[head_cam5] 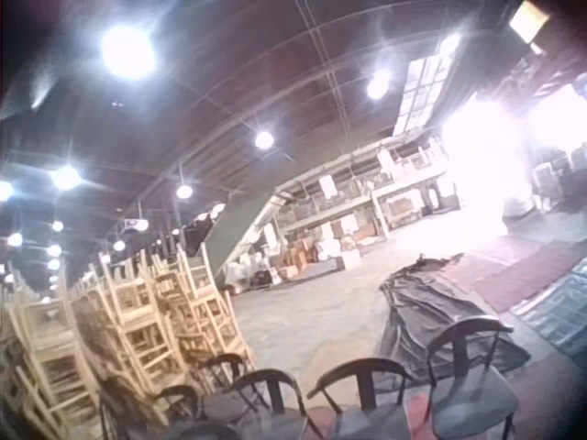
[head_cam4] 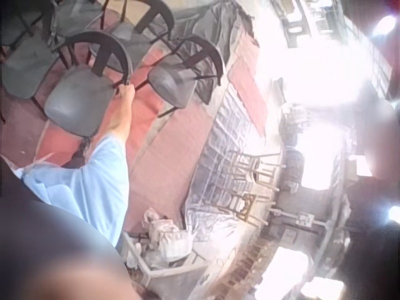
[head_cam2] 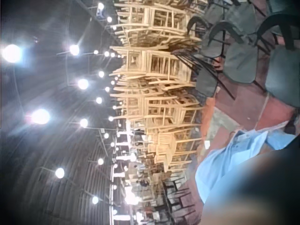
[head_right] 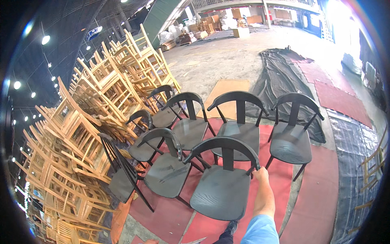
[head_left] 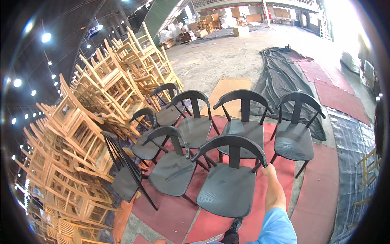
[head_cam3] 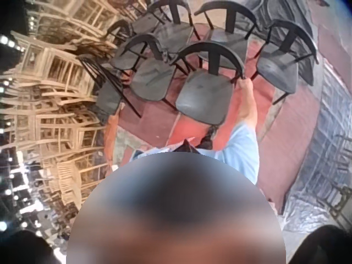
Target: The person picks up a black chair, places it upside down on a workbench, and uses a rubber mallet to tap plastic caps onto the chair legs. The person repeats this process for multiple chairs in a workshop setting.
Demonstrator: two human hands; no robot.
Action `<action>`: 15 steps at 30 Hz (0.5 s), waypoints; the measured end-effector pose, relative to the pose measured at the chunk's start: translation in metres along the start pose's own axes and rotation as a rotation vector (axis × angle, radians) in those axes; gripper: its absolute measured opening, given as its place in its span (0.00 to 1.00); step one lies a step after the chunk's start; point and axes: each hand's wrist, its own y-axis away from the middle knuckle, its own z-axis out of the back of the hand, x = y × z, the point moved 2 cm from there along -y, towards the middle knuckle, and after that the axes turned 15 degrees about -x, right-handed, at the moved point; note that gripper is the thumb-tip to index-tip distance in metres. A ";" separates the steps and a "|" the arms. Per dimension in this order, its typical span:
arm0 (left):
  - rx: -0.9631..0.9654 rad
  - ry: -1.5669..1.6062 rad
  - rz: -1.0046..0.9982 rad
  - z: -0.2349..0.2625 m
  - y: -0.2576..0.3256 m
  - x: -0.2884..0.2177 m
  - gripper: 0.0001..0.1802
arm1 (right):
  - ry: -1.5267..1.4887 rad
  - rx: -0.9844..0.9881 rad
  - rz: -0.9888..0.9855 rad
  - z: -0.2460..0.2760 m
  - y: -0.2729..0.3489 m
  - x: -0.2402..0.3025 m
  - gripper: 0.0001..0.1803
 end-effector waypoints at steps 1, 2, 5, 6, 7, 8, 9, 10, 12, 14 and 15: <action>-0.022 0.024 -0.011 0.008 0.005 -0.025 0.17 | -0.033 -0.013 -0.046 -0.006 -0.003 0.001 0.24; -0.042 0.054 -0.024 0.016 0.011 -0.051 0.17 | -0.049 -0.047 -0.086 -0.009 -0.004 0.002 0.22; -0.085 0.128 -0.099 0.037 0.030 -0.128 0.17 | -0.070 -0.101 -0.126 -0.012 0.004 0.003 0.17; -0.091 0.138 -0.123 0.041 0.034 -0.152 0.16 | -0.059 -0.094 -0.108 -0.010 0.007 0.003 0.17; -0.063 0.177 -0.178 0.042 0.037 -0.177 0.15 | -0.037 -0.109 -0.083 -0.004 0.012 0.001 0.17; -0.041 0.214 -0.226 0.042 0.038 -0.200 0.14 | -0.049 -0.141 -0.083 0.001 0.019 0.001 0.17; -0.047 0.198 -0.278 0.045 0.036 -0.223 0.14 | -0.097 -0.096 -0.075 0.008 0.027 -0.001 0.18; -0.050 0.193 -0.342 0.042 0.034 -0.244 0.15 | -0.119 -0.093 -0.066 0.013 0.039 -0.002 0.19; -0.052 0.208 -0.521 0.032 0.027 -0.281 0.14 | -0.116 -0.114 -0.029 0.024 0.065 -0.004 0.21; -0.052 0.326 -0.704 0.028 0.018 -0.311 0.15 | -0.102 -0.143 -0.017 0.034 0.103 -0.010 0.23; -0.033 0.428 -0.737 0.025 0.013 -0.327 0.15 | -0.072 -0.165 -0.032 0.039 0.125 -0.013 0.24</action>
